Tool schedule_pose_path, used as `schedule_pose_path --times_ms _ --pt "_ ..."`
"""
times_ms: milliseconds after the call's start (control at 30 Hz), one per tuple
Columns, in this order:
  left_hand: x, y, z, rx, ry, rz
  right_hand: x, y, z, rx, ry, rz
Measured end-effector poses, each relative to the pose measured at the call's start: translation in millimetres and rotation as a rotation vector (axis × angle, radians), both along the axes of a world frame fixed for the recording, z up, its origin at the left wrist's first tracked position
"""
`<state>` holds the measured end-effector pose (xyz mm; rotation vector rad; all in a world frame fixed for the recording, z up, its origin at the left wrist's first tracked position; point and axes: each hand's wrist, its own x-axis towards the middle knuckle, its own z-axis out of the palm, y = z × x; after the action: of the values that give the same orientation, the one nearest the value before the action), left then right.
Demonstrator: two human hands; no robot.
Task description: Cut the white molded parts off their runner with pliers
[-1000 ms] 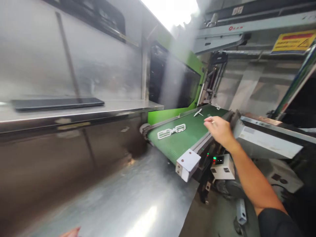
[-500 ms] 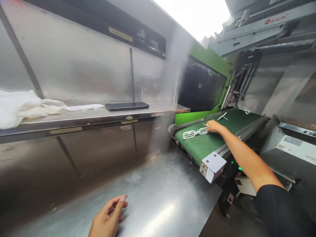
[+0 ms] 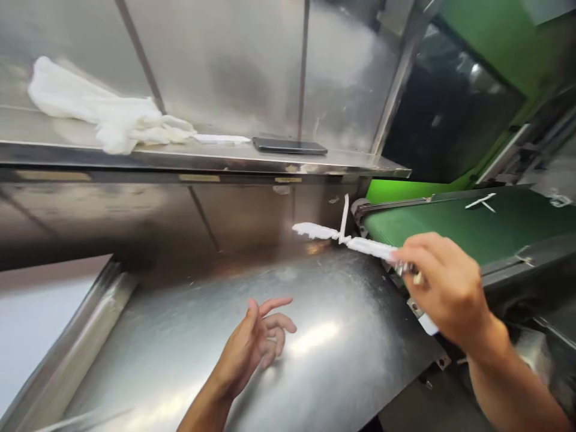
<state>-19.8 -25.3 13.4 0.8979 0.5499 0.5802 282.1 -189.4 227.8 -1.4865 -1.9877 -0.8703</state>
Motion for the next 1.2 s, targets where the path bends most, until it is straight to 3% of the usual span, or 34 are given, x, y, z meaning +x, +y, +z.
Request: schedule_pose_path --times_ms 100,233,400,533,633,767,833,1200 --pt "-9.1 0.6 20.4 -0.208 -0.181 0.013 -39.3 14.2 -43.6 0.017 -0.018 0.280" --pt "-23.6 10.7 31.7 -0.378 -0.215 0.272 -42.7 47.7 -95.2 0.058 0.070 0.461" --pt "-32.6 17.5 26.1 -0.118 -0.132 0.409 -39.3 72.4 -143.7 0.030 0.545 0.429" --pt "-34.5 16.8 25.0 -0.021 -0.099 0.461 -46.3 75.3 -174.9 -0.185 0.963 0.415" --pt "-35.3 15.2 25.4 -0.011 -0.073 0.476 -47.1 73.1 -194.3 -0.384 1.207 0.490" --pt "-33.7 15.7 22.4 0.059 -0.094 0.451 -46.1 70.1 -203.1 -0.543 1.602 0.609" --pt "-31.7 17.3 19.9 0.080 -0.109 0.439 -45.9 70.4 -200.8 -0.563 1.691 0.623" --pt "-27.0 18.4 14.1 0.128 -0.194 0.433 -40.0 66.9 -198.6 -0.612 1.620 0.566"
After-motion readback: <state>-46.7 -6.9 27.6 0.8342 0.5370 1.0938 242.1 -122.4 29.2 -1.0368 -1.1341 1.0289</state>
